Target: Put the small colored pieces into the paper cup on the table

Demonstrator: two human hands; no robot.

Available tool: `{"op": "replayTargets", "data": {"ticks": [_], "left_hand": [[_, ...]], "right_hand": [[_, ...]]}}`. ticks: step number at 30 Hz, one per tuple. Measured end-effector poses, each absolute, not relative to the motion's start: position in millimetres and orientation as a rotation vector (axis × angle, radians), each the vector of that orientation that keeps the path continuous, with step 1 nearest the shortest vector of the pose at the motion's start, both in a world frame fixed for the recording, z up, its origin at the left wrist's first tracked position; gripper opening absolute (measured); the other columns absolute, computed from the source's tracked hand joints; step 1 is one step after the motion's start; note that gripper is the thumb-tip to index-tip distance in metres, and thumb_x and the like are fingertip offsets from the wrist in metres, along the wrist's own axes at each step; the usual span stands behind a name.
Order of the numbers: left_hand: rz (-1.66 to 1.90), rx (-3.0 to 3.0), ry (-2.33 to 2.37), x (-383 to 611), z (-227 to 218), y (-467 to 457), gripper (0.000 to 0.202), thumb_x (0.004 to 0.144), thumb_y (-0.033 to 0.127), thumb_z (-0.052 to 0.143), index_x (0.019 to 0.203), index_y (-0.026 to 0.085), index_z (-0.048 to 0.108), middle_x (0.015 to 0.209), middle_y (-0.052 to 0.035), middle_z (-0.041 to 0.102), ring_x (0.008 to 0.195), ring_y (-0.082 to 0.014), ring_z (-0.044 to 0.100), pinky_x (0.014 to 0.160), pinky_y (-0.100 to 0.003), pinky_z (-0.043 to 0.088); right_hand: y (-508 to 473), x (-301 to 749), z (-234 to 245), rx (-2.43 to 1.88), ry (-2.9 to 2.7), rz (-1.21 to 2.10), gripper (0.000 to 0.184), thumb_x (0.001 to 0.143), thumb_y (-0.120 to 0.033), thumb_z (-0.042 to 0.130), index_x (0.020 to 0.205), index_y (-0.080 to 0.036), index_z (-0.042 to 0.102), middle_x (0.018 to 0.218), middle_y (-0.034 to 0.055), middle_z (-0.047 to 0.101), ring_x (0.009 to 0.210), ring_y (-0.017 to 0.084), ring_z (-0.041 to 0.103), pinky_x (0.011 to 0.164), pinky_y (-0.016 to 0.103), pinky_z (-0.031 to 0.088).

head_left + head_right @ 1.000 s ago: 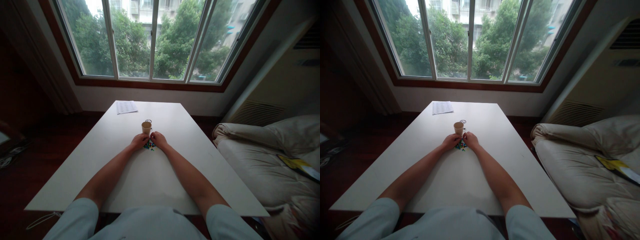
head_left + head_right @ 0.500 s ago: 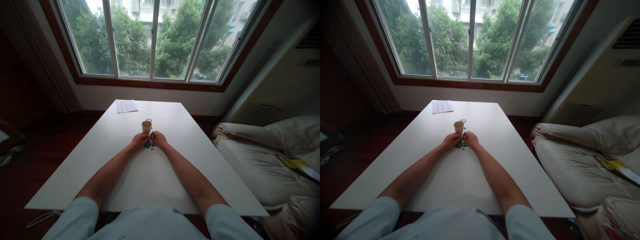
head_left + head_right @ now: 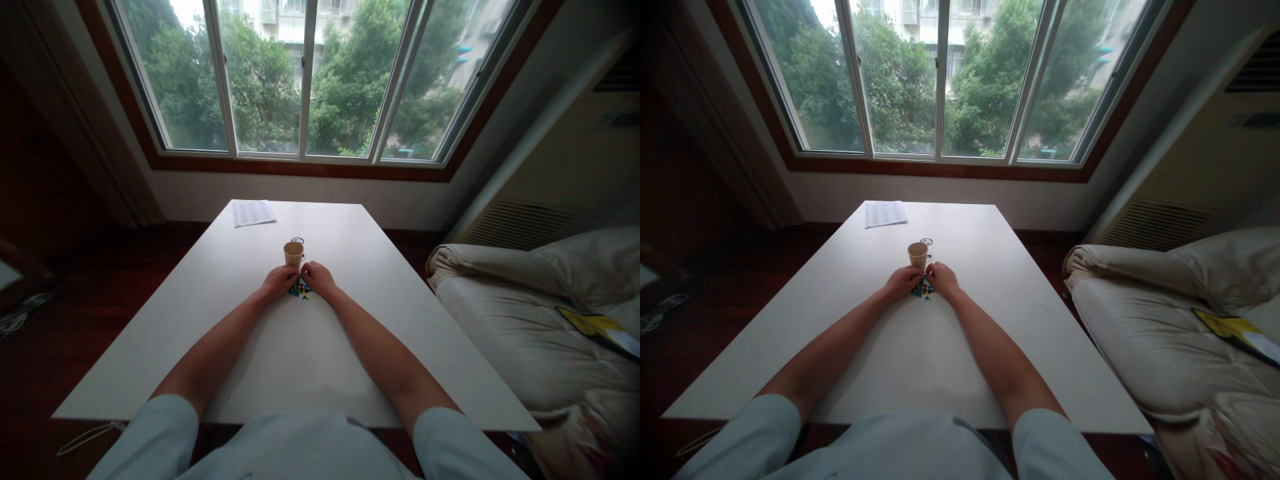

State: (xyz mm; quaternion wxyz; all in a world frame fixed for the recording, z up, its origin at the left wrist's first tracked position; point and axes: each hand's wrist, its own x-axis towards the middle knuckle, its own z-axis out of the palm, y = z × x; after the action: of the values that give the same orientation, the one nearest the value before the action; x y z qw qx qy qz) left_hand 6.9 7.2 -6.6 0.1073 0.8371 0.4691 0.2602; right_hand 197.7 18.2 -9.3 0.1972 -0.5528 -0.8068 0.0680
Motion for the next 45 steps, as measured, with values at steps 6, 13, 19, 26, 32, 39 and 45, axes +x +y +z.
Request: {"op": "replayTargets", "data": {"ticks": [6,13,19,26,32,39,45], "left_hand": [[0.771,2.455,1.373,6.1,-8.1,8.0,0.024,0.091,0.033,0.052,0.097,0.025,0.074,0.095,-0.0030,0.071,0.084,-0.0160,0.064,0.077,-0.026,0.048],[0.782,2.455,1.375,6.3,-7.5,7.3,0.022,0.090,0.032,0.053,0.096,0.025,0.074,0.094,-0.0026,0.071,0.082,-0.0156,0.064,0.076,-0.025,0.049],[0.768,2.462,1.387,6.7,-7.6,7.7,0.022,0.091,0.031,0.054,0.097,0.025,0.074,0.096,-0.0031,0.072,0.086,-0.0163,0.065,0.078,-0.026,0.049],[0.767,2.458,1.387,7.6,-6.7,7.4,0.024,0.092,0.032,0.052,0.098,0.024,0.074,0.098,-0.0044,0.072,0.086,-0.0167,0.064,0.078,-0.027,0.049],[0.759,2.445,1.386,7.5,-4.2,5.6,0.024,0.091,0.032,0.053,0.097,0.024,0.075,0.095,-0.0041,0.072,0.086,-0.0164,0.064,0.079,-0.026,0.049],[0.775,2.451,1.367,6.3,-6.5,7.8,0.023,0.091,0.033,0.054,0.096,0.025,0.074,0.096,-0.0035,0.072,0.085,-0.0162,0.064,0.077,-0.025,0.049],[0.768,2.457,1.362,5.3,-7.6,9.0,0.023,0.090,0.032,0.054,0.098,0.025,0.074,0.098,-0.0031,0.072,0.085,-0.0170,0.064,0.076,-0.026,0.048]], "right_hand": [[15.5,197.1,-5.4,-1.550,-2.262,0.211,0.018,0.096,-0.030,0.052,0.100,-0.023,0.069,0.098,0.0040,0.062,0.090,0.015,0.056,0.077,0.023,0.039],[16.4,197.8,-6.2,-1.555,-2.258,0.205,0.018,0.096,-0.031,0.052,0.100,-0.024,0.068,0.099,0.0038,0.062,0.089,0.015,0.056,0.076,0.023,0.039],[15.0,197.8,-5.2,-1.551,-2.258,0.209,0.018,0.096,-0.031,0.053,0.101,-0.023,0.068,0.099,0.0040,0.063,0.089,0.015,0.056,0.076,0.023,0.039],[16.9,197.5,-7.2,-1.552,-2.258,0.192,0.018,0.095,-0.031,0.054,0.100,-0.023,0.069,0.098,0.0038,0.063,0.090,0.015,0.056,0.076,0.023,0.039],[16.6,198.0,-6.7,-1.547,-2.269,0.193,0.017,0.095,-0.029,0.054,0.100,-0.023,0.069,0.099,0.0038,0.063,0.090,0.015,0.057,0.077,0.023,0.039],[18.9,199.0,-10.1,-1.530,-2.256,0.192,0.017,0.095,-0.031,0.053,0.098,-0.023,0.068,0.098,0.0038,0.063,0.089,0.015,0.057,0.076,0.023,0.039],[21.0,199.6,-12.1,-1.510,-2.266,0.186,0.018,0.095,-0.031,0.052,0.098,-0.023,0.068,0.097,0.0037,0.062,0.088,0.015,0.056,0.075,0.023,0.039]]}}
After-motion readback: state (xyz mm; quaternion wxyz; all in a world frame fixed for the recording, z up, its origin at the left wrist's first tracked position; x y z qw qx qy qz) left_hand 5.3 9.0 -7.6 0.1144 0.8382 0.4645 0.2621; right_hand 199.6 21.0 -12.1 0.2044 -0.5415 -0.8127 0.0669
